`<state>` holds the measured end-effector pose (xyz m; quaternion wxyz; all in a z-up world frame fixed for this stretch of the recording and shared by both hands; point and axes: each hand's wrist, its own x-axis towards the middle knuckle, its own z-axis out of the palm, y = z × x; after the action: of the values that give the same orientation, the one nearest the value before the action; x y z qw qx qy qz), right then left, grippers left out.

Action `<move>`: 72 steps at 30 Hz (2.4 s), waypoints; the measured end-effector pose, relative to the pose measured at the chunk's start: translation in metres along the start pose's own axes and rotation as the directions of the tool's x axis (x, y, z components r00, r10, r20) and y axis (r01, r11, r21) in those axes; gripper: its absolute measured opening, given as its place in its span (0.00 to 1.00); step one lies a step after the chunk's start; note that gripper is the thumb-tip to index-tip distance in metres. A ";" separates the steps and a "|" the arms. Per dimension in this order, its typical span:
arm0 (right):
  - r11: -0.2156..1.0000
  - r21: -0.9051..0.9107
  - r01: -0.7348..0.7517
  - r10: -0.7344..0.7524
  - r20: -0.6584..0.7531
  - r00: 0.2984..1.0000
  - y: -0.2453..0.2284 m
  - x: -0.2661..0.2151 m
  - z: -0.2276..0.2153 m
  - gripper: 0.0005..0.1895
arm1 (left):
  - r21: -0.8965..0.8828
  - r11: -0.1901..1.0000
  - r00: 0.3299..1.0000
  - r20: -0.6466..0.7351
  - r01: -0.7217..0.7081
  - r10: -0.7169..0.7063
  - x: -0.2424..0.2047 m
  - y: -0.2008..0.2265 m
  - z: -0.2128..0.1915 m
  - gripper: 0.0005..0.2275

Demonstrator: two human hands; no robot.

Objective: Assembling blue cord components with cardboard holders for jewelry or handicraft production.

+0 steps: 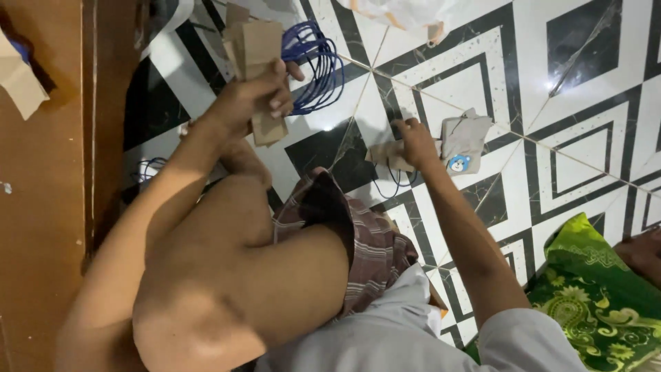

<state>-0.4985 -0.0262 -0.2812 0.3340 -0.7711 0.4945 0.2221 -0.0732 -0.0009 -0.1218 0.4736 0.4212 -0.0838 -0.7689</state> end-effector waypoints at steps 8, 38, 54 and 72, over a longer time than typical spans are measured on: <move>0.939 -0.335 0.081 -0.104 -0.050 0.993 0.010 -0.012 0.037 0.36 | -0.056 0.998 0.998 -0.057 -0.032 0.029 -0.014 -0.001 -0.016 0.11; 0.995 -0.097 0.008 -0.035 -0.276 0.960 -0.128 0.115 0.013 0.31 | -0.333 0.920 0.978 -0.086 -0.207 0.189 0.002 -0.124 -0.208 0.17; 0.726 -0.198 0.658 -0.674 -0.015 0.739 -0.218 0.102 -0.100 0.17 | -0.177 0.982 0.974 -0.227 -0.068 0.026 0.002 -0.072 -0.165 0.26; 0.677 0.242 0.695 -0.546 -0.468 0.695 -0.279 0.133 -0.087 0.56 | 0.006 0.998 0.985 -0.159 -0.061 0.061 -0.014 -0.071 -0.155 0.24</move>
<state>-0.1888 -0.0914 -0.2298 0.4447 -0.8348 0.2837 -0.1577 -0.0040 0.0900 -0.2494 0.5017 0.4790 -0.0591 -0.7179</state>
